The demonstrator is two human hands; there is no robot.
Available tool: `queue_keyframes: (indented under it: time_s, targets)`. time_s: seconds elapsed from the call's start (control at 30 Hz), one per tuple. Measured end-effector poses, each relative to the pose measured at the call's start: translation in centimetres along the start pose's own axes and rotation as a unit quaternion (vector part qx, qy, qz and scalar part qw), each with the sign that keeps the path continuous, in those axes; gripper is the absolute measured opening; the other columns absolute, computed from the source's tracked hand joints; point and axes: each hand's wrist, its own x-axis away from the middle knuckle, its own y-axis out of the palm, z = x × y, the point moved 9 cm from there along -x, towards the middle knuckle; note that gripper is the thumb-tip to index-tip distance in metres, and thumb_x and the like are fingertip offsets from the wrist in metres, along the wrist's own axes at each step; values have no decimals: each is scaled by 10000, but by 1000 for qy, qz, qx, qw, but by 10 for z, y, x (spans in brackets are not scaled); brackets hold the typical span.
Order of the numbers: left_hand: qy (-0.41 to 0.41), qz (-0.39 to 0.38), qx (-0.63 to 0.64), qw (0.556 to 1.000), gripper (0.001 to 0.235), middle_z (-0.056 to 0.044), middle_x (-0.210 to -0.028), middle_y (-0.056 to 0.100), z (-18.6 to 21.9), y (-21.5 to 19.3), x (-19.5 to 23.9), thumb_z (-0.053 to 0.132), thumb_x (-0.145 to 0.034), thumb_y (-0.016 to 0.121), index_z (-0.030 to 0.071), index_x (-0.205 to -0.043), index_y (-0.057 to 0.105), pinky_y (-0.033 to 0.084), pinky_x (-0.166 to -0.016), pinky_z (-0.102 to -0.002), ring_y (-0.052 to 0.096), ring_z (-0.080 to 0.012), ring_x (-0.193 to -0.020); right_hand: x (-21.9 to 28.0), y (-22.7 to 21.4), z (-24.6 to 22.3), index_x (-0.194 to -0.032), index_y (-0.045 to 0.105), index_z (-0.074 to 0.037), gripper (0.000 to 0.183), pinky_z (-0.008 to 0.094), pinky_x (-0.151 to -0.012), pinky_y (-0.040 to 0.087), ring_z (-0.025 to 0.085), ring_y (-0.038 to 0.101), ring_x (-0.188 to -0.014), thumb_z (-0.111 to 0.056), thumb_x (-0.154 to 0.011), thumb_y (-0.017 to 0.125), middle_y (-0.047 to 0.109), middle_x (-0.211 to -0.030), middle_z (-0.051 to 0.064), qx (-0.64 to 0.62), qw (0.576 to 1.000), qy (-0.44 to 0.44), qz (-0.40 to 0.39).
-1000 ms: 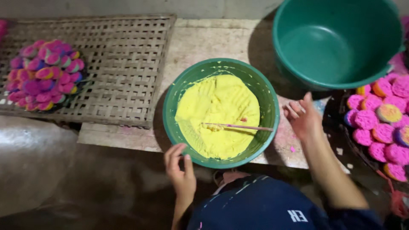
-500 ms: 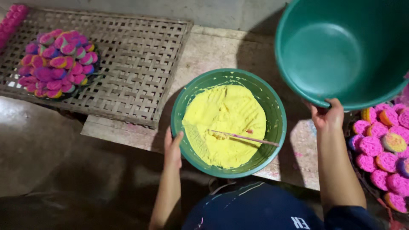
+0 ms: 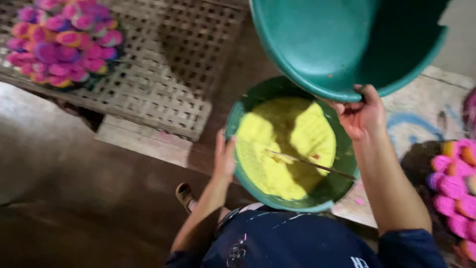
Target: The person uses a wooden press to scoop pink and yellow dough from bowls and form small, round, flower-shaped items. They place the finished items onto a woven tray. The person switches between pink and yellow dough throughout the process.
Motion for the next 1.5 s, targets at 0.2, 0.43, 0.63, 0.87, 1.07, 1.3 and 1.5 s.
queue_keyframes:
  time_s: [0.2, 0.43, 0.63, 0.87, 1.07, 1.3, 1.5]
  targets:
    - [-109, -232, -150, 955, 504, -113, -1503, 519, 13, -100, 21, 283, -1041, 532, 27, -1471, 471, 421, -1104, -345, 489, -194, -1375, -72, 71, 141, -932, 485, 82, 335, 416, -763, 528, 495, 700, -823, -238, -991, 409, 649, -878, 292, 25, 992, 73, 102]
    - [-62, -42, -215, 974, 368, -123, -1364, 641, 122, -397, 19, 130, -1049, 517, 9, -1395, 550, 461, -1076, -327, 623, -211, -1251, -167, 68, 282, -902, 425, -7, 228, 761, -957, 488, 339, 547, -852, -133, -989, 594, 502, -935, 165, -43, 992, 38, 117]
    - [-95, 14, -157, 983, 426, -120, -1325, 645, 160, -470, -9, 128, -1036, 530, 8, -1443, 490, 468, -1049, -312, 633, -201, -1201, -141, 100, 301, -1154, 590, -57, 341, 625, -1031, 491, 304, 641, -1007, -347, -976, 620, 608, -1133, 114, 53, 990, 16, 130]
    - [-9, 19, -44, 999, 390, -88, -1329, 628, 177, -469, -113, 107, -1044, 563, -6, -1414, 514, 453, -1083, -309, 574, -173, -1247, -111, 147, 446, -1007, 599, -113, 187, 356, -753, 470, 203, 604, -850, -290, -1066, 608, 615, -916, 45, 121, 977, 95, 150]
    - [43, 142, -55, 987, 364, -75, -1305, 628, 210, -550, -199, 102, -1043, 590, 0, -1392, 569, 453, -1023, -284, 572, -154, -1183, -189, 219, 558, -1226, 674, -55, 287, 381, -887, 552, 234, 677, -1006, -200, -997, 580, 699, -1128, 91, 181, 970, 158, 44]
    - [85, 205, 83, 972, 465, -44, -1327, 577, 240, -619, -318, 105, -994, 622, 50, -1431, 470, 469, -1002, -287, 562, -130, -1178, -288, 323, 550, -1230, 675, 5, 284, 427, -941, 510, 335, 685, -1054, -130, -995, 590, 726, -1130, 183, 645, 753, -128, 2]
    - [74, 52, 99, 991, 340, -52, -1156, 699, 275, -619, -380, 70, -981, 577, -2, -1310, 621, 541, -941, -326, 653, -164, -1028, -305, 318, 562, -1214, 689, -10, 314, 543, -727, 494, 389, 643, -769, -180, -962, 608, 688, -957, 242, 627, 746, 39, 220]
